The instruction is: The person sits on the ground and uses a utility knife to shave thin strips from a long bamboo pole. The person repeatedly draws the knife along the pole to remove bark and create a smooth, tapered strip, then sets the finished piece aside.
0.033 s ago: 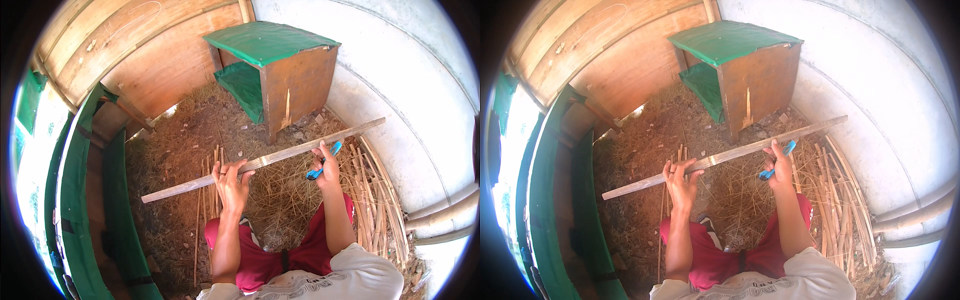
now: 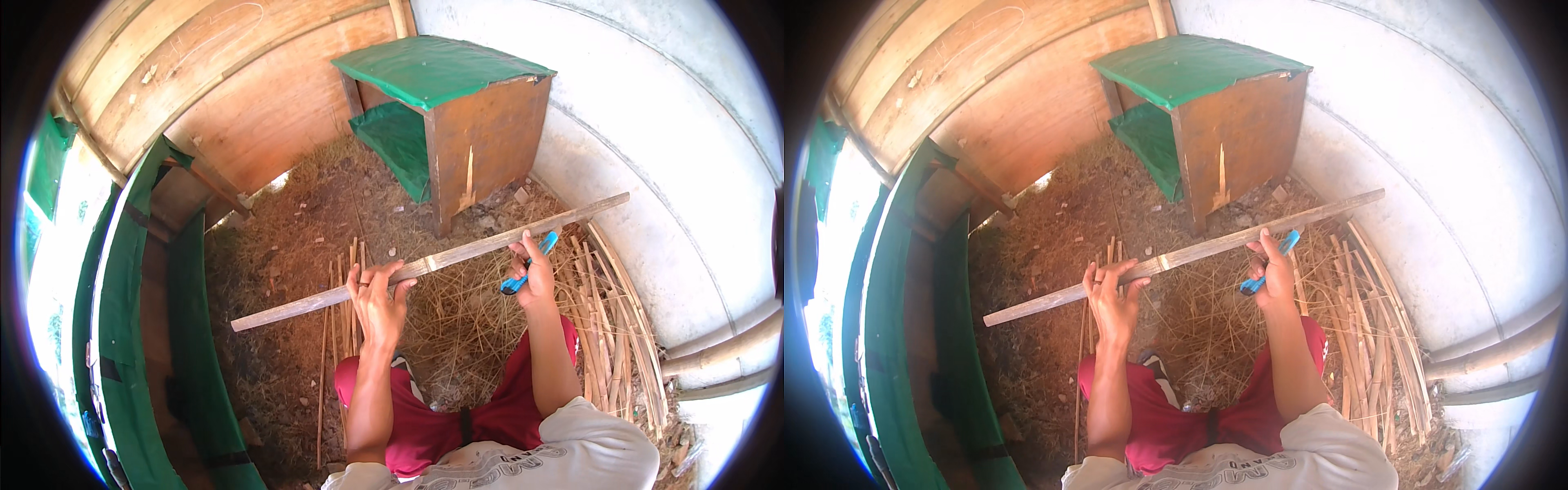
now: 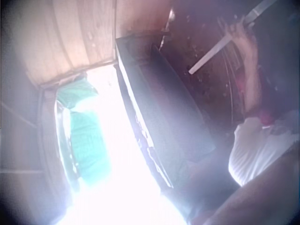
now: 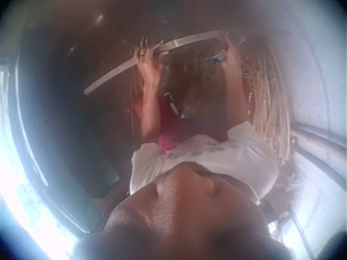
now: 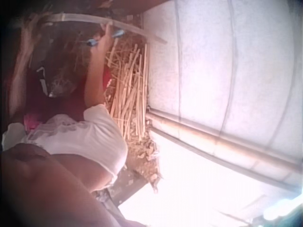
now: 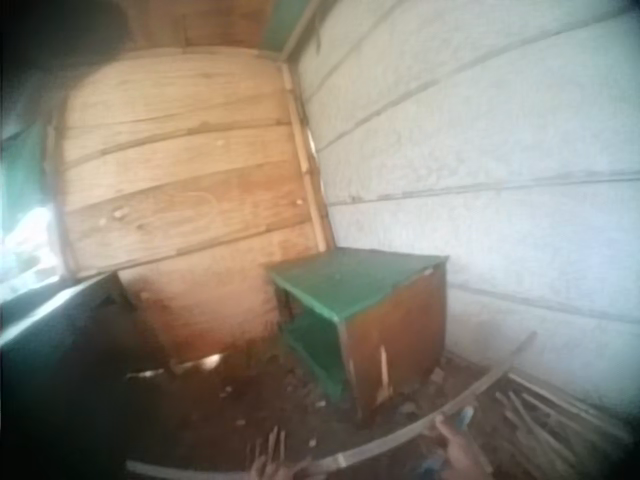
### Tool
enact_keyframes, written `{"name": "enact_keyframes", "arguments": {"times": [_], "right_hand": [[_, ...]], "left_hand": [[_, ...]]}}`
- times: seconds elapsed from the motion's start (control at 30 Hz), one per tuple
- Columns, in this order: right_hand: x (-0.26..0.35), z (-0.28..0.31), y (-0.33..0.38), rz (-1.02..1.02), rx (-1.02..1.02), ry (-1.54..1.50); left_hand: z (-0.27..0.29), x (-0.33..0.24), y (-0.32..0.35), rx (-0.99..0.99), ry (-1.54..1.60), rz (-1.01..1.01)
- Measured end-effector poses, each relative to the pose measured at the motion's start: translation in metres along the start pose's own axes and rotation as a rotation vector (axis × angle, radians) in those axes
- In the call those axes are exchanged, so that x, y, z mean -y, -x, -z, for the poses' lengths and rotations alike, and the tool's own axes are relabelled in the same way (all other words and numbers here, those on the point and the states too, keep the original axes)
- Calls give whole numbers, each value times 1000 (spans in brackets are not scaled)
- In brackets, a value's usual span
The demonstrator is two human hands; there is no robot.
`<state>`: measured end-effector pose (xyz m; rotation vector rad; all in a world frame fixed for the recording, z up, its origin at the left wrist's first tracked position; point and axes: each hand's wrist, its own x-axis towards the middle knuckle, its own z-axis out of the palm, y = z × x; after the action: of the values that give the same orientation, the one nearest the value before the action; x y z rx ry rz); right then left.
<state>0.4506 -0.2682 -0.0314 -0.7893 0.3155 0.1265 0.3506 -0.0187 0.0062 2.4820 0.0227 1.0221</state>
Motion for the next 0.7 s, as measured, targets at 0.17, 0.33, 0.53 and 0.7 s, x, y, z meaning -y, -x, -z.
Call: {"name": "enact_keyframes", "arguments": {"times": [0.17, 0.33, 0.53, 0.7], "right_hand": [[3, -2, 5, 18, -9, 6], [4, 5, 5, 36, -1, -2], [6, 13, 8, 33, -5, -2], [11, 11, 16, 37, -49, -8]], "left_hand": [[2, -2, 0, 10, 9, 5], [2, -7, 0, 31, 30, 35], [0, -9, 4, 18, 42, -15], [-2, -14, 7, 38, 53, -6]]}}
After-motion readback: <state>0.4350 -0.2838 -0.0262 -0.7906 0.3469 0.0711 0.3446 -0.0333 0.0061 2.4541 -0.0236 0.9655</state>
